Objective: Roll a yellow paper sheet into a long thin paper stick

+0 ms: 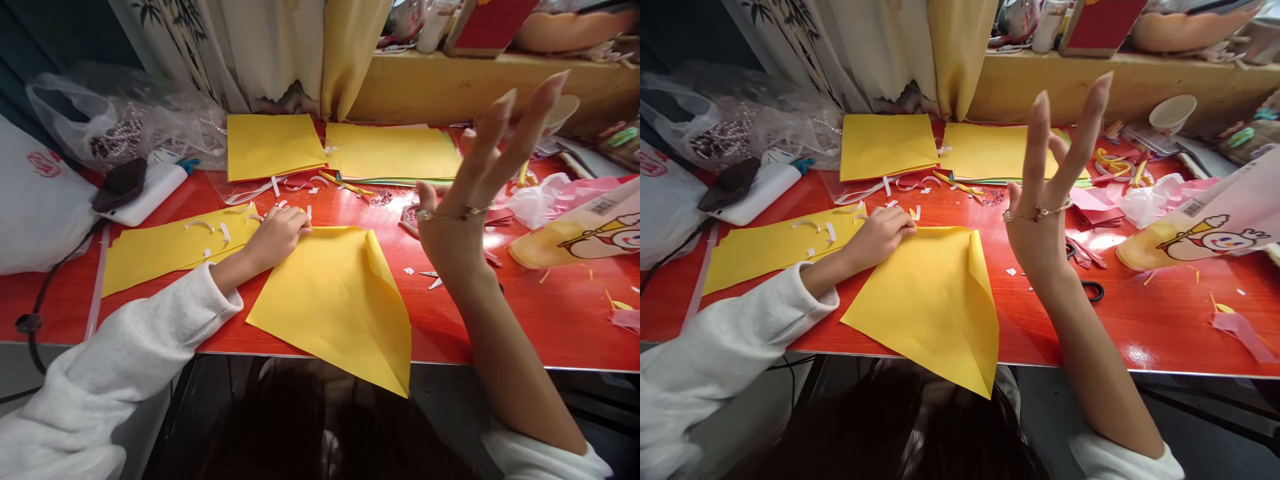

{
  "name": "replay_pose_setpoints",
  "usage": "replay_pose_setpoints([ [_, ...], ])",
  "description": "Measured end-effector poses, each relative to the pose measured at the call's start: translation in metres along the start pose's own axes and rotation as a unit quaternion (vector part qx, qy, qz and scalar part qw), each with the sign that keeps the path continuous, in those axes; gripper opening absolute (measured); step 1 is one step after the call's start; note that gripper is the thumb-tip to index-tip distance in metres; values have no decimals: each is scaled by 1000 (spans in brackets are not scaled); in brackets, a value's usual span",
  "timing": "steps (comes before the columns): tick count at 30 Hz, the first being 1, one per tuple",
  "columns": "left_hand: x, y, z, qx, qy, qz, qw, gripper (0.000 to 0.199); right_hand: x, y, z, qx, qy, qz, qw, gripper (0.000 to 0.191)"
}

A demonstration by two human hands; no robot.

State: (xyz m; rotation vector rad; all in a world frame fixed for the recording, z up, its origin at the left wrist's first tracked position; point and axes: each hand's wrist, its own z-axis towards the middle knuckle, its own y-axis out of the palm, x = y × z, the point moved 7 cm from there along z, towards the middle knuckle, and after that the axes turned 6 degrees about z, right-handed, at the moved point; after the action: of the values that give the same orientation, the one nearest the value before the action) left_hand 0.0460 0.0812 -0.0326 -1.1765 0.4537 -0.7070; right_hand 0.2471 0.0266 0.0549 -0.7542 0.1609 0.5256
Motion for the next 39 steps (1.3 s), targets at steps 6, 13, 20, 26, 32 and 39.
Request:
replay_pose_setpoints([
  [6, 1, 0, 0, -1, 3, 16, 1000, 14, 14, -14, 5, 108, -53, 141, 983, 88],
  [13, 1, 0, 0, -1, 5, 18, 1000, 14, 48, -4, 13, 64, -21, 218, 974, 102],
  [20, 27, -15, 2, 28, 73, -77, 994, 20, 59, 26, 10, -92, 126, 334, 930, 53],
  [26, 74, -43, 4, 76, 132, -178, 972, 21, -11, 59, -2, -132, -28, 133, 982, 67],
  [32, 82, -40, 1, 86, 157, -197, 964, 22, 16, 110, 30, -102, 2, 178, 979, 77],
  [39, 57, -49, 7, 122, 48, -190, 973, 19, 1, 141, 57, -135, 24, 234, 962, 84],
])
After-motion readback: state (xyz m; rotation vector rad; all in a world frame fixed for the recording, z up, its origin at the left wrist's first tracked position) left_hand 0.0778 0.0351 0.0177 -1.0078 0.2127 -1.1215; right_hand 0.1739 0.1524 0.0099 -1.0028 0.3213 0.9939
